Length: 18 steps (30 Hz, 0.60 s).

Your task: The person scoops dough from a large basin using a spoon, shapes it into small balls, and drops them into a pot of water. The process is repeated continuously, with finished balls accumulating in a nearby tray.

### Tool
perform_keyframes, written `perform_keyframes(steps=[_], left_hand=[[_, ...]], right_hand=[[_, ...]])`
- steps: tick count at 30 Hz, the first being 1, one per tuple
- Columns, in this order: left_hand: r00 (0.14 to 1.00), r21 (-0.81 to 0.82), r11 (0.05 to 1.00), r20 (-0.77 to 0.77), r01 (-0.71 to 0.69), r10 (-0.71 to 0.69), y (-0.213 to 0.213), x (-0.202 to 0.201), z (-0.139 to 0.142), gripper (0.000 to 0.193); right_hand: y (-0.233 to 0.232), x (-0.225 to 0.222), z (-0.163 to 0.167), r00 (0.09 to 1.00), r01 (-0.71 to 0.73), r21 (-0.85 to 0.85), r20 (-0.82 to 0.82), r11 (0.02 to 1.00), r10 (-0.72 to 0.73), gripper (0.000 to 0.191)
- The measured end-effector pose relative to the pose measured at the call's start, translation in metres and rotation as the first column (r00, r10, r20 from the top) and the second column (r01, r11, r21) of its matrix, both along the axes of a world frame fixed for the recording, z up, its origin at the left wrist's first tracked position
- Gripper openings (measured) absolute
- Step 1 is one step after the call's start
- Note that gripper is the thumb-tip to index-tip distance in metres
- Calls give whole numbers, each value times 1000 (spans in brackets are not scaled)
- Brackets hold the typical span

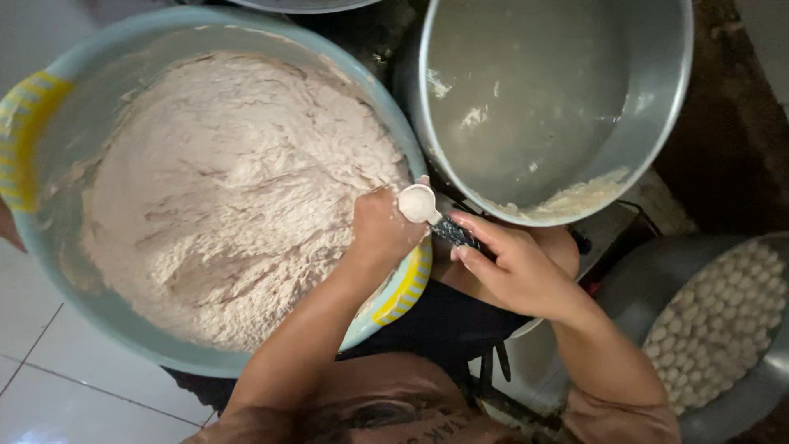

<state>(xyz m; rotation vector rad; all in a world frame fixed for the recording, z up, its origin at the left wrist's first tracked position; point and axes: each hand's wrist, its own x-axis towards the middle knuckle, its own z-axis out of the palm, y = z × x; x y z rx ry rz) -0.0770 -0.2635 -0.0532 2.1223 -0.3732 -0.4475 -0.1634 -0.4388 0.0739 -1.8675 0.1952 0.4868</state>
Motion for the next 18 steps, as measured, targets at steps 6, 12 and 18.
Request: perform_keyframes(steps=[6, 12, 18], left_hand=[[983, 370, 929, -171, 7, 60, 28, 7, 13, 57], [990, 507, 850, -68, 139, -121, 55, -9, -3, 80], [988, 193, 969, 16, -154, 154, 38, 33, -8, 67]], right_hand=[[-20, 13, -6, 935, 185, 222, -339, 957, -102, 51], [-75, 48, -19, 881, 259, -153, -366, 954, -298, 53], [-83, 57, -38, 972, 211, -670, 218, 711, -83, 46]])
